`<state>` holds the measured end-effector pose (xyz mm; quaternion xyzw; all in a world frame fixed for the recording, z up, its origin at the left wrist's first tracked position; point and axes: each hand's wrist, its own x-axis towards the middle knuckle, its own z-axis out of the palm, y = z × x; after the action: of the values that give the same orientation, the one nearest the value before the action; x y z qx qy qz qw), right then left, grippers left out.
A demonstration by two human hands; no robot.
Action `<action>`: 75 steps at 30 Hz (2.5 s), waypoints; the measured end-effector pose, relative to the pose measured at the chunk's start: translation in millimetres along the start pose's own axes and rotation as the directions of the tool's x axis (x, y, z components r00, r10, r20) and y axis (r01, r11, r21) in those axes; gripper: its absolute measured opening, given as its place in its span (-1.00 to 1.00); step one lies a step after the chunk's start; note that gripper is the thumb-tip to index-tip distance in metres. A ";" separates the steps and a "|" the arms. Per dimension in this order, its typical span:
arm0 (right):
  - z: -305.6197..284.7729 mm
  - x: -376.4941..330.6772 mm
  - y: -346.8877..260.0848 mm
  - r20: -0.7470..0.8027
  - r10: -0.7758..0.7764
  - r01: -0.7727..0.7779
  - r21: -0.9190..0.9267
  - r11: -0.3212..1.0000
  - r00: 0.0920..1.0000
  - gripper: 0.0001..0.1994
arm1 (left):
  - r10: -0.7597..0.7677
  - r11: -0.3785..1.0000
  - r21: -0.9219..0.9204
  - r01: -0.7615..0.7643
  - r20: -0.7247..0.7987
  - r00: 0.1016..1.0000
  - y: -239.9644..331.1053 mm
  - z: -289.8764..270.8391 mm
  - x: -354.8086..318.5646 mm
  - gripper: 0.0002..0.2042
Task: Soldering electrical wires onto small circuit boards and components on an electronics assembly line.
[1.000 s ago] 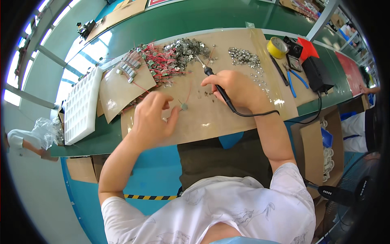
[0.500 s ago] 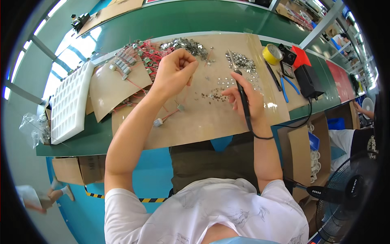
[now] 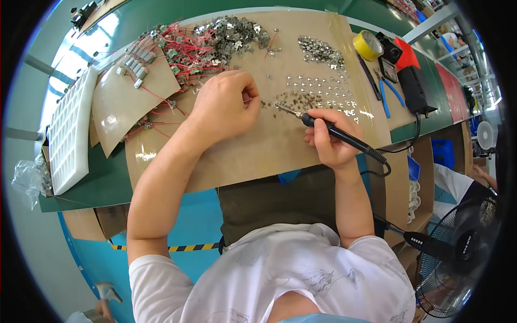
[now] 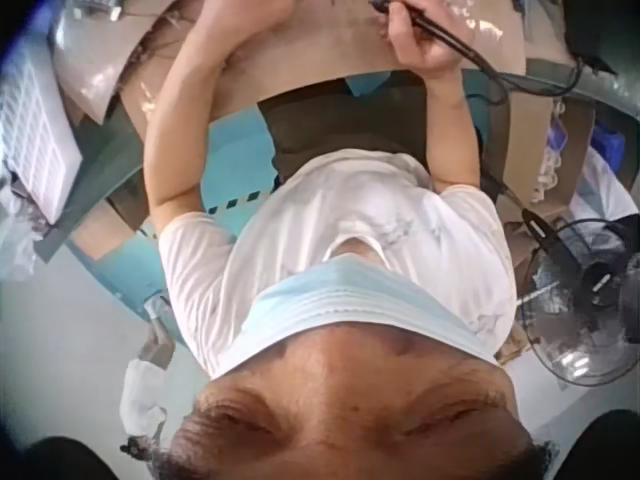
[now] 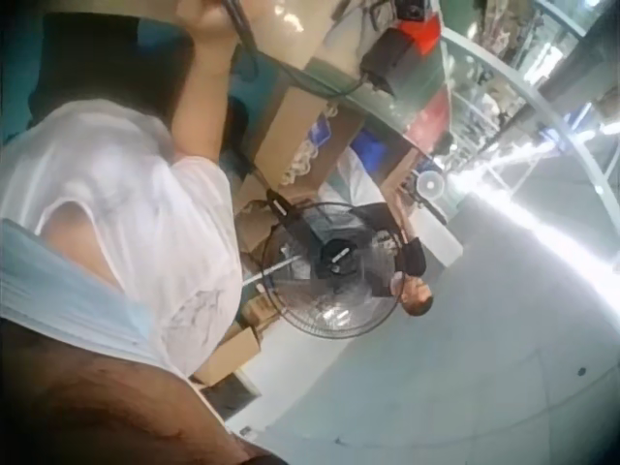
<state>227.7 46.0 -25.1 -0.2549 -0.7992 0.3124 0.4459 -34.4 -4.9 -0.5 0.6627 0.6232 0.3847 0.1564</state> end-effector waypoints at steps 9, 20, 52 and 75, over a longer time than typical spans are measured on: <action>0.8 5.4 -0.1 0.035 -0.017 0.018 -0.023 1.000 0.999 -0.86 | 0.007 0.997 0.078 -0.010 0.042 0.999 1.5 3.1 -1.6 -0.92; 0.8 6.7 1.0 0.032 -0.079 0.080 -0.010 0.997 0.996 -0.86 | -0.020 0.989 0.149 0.010 0.069 0.997 4.5 3.9 -2.0 -0.90; 15.5 9.9 -14.0 -0.022 -0.031 0.033 0.076 0.997 0.999 -0.77 | -0.478 0.751 -0.621 0.223 -0.280 0.832 4.0 -38.0 14.4 -0.81; 72.0 38.3 -38.7 0.236 -0.325 0.368 -0.170 0.914 0.916 -0.73 | -0.226 0.649 -0.706 0.283 0.176 0.958 -34.2 -75.5 19.1 -0.62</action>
<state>141.8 26.6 -5.1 -0.1212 -0.9015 0.1656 0.3811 -113.2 -1.4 31.5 0.4659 0.5011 0.5491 0.4799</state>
